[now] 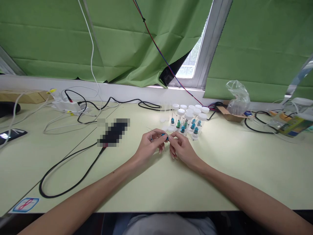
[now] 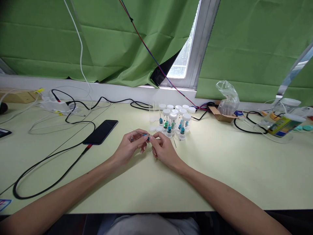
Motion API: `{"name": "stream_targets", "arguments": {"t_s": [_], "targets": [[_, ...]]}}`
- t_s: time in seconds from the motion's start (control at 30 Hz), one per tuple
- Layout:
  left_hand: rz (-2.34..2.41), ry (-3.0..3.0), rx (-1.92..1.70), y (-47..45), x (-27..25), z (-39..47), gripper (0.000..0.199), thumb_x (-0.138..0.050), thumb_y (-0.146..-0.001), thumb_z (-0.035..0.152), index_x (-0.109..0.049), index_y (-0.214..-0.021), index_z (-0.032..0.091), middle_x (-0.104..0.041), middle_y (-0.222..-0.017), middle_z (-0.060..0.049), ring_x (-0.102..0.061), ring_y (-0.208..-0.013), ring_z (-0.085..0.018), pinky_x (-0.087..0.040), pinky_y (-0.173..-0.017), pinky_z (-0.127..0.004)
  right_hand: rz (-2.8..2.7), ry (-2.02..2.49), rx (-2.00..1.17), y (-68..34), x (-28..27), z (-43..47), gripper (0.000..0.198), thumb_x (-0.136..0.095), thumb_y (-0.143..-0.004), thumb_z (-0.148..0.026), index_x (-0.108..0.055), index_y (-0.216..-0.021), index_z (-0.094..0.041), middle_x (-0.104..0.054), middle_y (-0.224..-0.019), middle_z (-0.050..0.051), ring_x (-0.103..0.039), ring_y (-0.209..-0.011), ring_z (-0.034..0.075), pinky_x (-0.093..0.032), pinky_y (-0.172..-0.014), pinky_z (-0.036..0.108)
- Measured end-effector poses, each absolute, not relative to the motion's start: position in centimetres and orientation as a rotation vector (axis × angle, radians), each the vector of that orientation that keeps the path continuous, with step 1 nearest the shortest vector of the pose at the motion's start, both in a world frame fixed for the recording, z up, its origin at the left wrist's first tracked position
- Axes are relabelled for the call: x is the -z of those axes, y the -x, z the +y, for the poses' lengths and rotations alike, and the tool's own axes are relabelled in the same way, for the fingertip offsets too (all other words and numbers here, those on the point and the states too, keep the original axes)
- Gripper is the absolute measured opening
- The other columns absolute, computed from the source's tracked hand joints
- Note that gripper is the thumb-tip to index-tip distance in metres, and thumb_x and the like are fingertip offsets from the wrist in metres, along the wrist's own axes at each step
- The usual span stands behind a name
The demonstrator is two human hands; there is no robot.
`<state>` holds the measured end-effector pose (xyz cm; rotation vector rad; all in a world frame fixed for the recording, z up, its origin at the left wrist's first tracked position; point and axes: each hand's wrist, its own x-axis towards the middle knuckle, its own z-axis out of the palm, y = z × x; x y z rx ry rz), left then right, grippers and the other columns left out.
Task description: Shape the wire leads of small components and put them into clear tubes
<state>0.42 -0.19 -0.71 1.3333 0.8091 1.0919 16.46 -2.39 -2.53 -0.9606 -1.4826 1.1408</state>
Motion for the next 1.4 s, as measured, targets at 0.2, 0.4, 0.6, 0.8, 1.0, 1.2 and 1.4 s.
{"name": "stream_targets", "arguments": {"t_s": [0.2, 0.4, 0.6, 0.8, 1.0, 1.2, 1.4], "targets": [[0.811, -1.362, -1.067, -0.51, 0.40, -0.44, 0.028, -0.076, -0.077, 0.042, -0.067, -0.088, 0.018, -0.063, -0.072, -0.001, -0.055, -0.057, -0.012, -0.044, -0.054, -0.027, -1.503, 0.973, -1.089, -16.46, 3.12, -2.10, 0.046, -0.041, -0.097, -0.059, -0.049, -0.073, -0.021, -0.045, -0.045, -0.006, -0.042, -0.036, 0.010, -0.036, -0.040, 0.023], [0.810, -1.342, -1.081, -0.49, 0.59, -0.24, 0.029, -0.076, -0.077, 0.042, -0.067, -0.090, 0.018, -0.064, -0.073, -0.001, -0.055, -0.057, -0.012, -0.044, -0.054, -0.027, -1.487, 0.991, -1.104, -16.44, 2.75, -2.40, 0.044, -0.042, -0.096, -0.060, -0.051, -0.078, -0.021, -0.047, -0.047, -0.006, -0.043, -0.038, 0.011, -0.037, -0.041, 0.023], [0.823, -1.312, -1.097, -0.44, 0.63, -0.17, 0.029, -0.077, -0.076, 0.041, -0.067, -0.090, 0.018, -0.061, -0.067, 0.000, -0.055, -0.057, -0.012, -0.045, -0.053, -0.027, -1.491, 0.990, -1.149, -16.46, 2.40, -2.55, 0.034, -0.054, -0.092, -0.057, -0.050, -0.088, -0.023, -0.047, -0.046, -0.010, -0.043, -0.038, 0.011, -0.037, -0.041, 0.022], [0.812, -1.323, -1.101, -0.48, 0.71, -0.18, 0.028, -0.077, -0.076, 0.041, -0.067, -0.089, 0.018, -0.063, -0.069, 0.000, -0.055, -0.056, -0.012, -0.044, -0.054, -0.027, -1.506, 0.979, -1.138, -16.48, 2.67, -2.40, 0.037, -0.053, -0.092, -0.059, -0.050, -0.085, -0.023, -0.046, -0.046, -0.009, -0.044, -0.038, 0.011, -0.037, -0.041, 0.022], [0.818, -1.365, -1.074, -0.48, 0.44, -0.39, 0.028, -0.075, -0.078, 0.042, -0.066, -0.087, 0.018, -0.064, -0.073, -0.001, -0.054, -0.057, -0.012, -0.044, -0.055, -0.027, -1.513, 0.967, -1.090, -16.42, 3.13, -2.10, 0.046, -0.042, -0.096, -0.061, -0.052, -0.076, -0.021, -0.045, -0.044, -0.006, -0.043, -0.036, 0.011, -0.037, -0.040, 0.023], [0.818, -1.388, -1.064, -0.52, 0.39, -0.47, 0.027, -0.073, -0.080, 0.042, -0.066, -0.088, 0.018, -0.062, -0.072, -0.001, -0.054, -0.057, -0.011, -0.044, -0.055, -0.027, -1.501, 0.993, -1.081, -16.37, 3.13, -2.20, 0.048, -0.038, -0.098, -0.060, -0.049, -0.072, -0.021, -0.046, -0.045, -0.005, -0.042, -0.037, 0.011, -0.037, -0.042, 0.024], [0.830, -1.367, -1.080, -0.50, 0.68, -0.31, 0.028, -0.075, -0.078, 0.041, -0.067, -0.090, 0.018, -0.062, -0.071, -0.001, -0.054, -0.058, -0.012, -0.044, -0.054, -0.027, -1.499, 0.989, -1.112, -16.42, 2.65, -2.53, 0.039, -0.045, -0.097, -0.057, -0.051, -0.082, -0.022, -0.047, -0.049, -0.007, -0.043, -0.039, 0.010, -0.037, -0.041, 0.022]]}}
